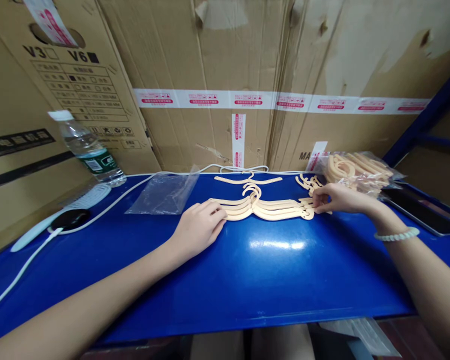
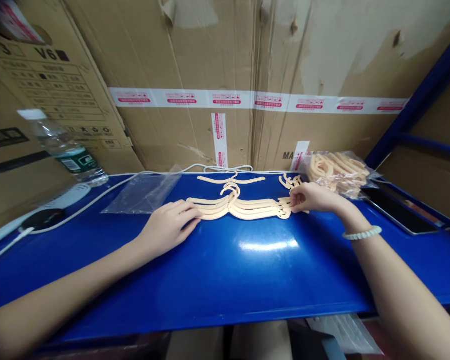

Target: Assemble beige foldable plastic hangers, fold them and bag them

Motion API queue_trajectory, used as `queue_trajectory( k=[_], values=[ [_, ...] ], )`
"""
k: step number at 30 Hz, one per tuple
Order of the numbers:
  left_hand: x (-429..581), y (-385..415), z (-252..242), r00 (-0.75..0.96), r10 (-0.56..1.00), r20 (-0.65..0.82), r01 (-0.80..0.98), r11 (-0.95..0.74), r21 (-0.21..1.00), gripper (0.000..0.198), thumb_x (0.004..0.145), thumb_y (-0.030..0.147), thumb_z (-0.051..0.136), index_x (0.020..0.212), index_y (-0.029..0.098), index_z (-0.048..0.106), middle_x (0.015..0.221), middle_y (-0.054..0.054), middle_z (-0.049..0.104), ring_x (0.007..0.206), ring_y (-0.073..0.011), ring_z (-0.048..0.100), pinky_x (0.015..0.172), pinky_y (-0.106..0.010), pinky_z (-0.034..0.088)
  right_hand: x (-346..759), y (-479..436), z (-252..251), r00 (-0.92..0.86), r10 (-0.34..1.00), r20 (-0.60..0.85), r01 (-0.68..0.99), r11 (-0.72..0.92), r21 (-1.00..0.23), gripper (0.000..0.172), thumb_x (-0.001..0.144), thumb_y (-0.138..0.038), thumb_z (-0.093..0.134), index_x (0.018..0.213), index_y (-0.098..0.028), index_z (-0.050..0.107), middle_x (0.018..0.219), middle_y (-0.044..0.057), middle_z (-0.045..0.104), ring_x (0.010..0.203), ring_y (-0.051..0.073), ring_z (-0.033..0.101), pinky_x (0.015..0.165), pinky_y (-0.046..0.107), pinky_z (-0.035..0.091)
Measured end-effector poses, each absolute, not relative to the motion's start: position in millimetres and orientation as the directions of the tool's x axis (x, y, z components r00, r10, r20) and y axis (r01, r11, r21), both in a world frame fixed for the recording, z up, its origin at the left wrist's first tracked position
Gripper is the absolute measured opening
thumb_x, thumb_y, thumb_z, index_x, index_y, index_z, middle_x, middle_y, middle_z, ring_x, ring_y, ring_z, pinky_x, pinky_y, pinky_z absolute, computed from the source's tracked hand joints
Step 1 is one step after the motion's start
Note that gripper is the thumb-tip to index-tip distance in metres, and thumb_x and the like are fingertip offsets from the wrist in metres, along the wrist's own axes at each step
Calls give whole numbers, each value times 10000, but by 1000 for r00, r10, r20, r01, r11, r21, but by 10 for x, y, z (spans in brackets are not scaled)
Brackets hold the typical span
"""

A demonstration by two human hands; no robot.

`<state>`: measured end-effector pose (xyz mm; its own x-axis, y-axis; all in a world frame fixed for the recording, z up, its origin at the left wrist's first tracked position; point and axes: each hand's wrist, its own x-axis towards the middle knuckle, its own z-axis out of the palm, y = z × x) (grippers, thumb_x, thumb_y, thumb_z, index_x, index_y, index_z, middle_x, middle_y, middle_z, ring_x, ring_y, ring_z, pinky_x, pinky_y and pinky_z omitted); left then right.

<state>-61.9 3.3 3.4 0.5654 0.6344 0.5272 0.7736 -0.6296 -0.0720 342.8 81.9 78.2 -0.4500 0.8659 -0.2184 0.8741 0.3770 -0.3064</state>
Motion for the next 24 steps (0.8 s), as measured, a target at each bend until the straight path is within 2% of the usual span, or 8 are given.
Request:
queue_trajectory(
  k=[4, 10, 17, 24],
  values=[
    [-613, 33, 33, 548, 649, 528, 789, -611, -67, 142, 959, 200, 545, 921, 181, 680, 943, -54, 700, 894, -227, 635, 704, -337, 442, 3425, 819, 776, -446, 869, -215, 877, 377, -298, 323, 726, -509, 668, 717, -186, 668, 712, 56, 693, 666, 215, 634, 605, 300, 427],
    [-610, 22, 23, 558, 635, 534, 794, -595, -122, 122, 953, 192, 555, 927, 163, 671, 969, -72, 704, 919, -244, 637, 732, -347, 460, 3391, 789, 792, -444, 867, -226, 879, 372, -299, 298, 711, -485, 668, 710, -187, 670, 697, 53, 679, 654, 212, 624, 601, 304, 434],
    [-603, 19, -3, 558, 618, 555, 796, -586, -148, 111, 956, 159, 562, 935, 171, 670, 967, -58, 711, 868, -229, 635, 682, -333, 434, 3341, 742, 826, -447, 859, -249, 874, 360, -326, 286, 723, -468, 662, 736, -182, 675, 689, 54, 675, 626, 200, 606, 593, 309, 430],
    [-560, -13, -23, 564, 584, 585, 773, -622, -124, 127, 958, 121, 558, 986, 173, 670, 1011, -44, 716, 899, -219, 646, 684, -333, 427, 3333, 722, 821, -448, 860, -244, 877, 369, -308, 278, 715, -464, 661, 750, -189, 684, 688, 44, 675, 631, 187, 601, 583, 293, 427]
  ],
)
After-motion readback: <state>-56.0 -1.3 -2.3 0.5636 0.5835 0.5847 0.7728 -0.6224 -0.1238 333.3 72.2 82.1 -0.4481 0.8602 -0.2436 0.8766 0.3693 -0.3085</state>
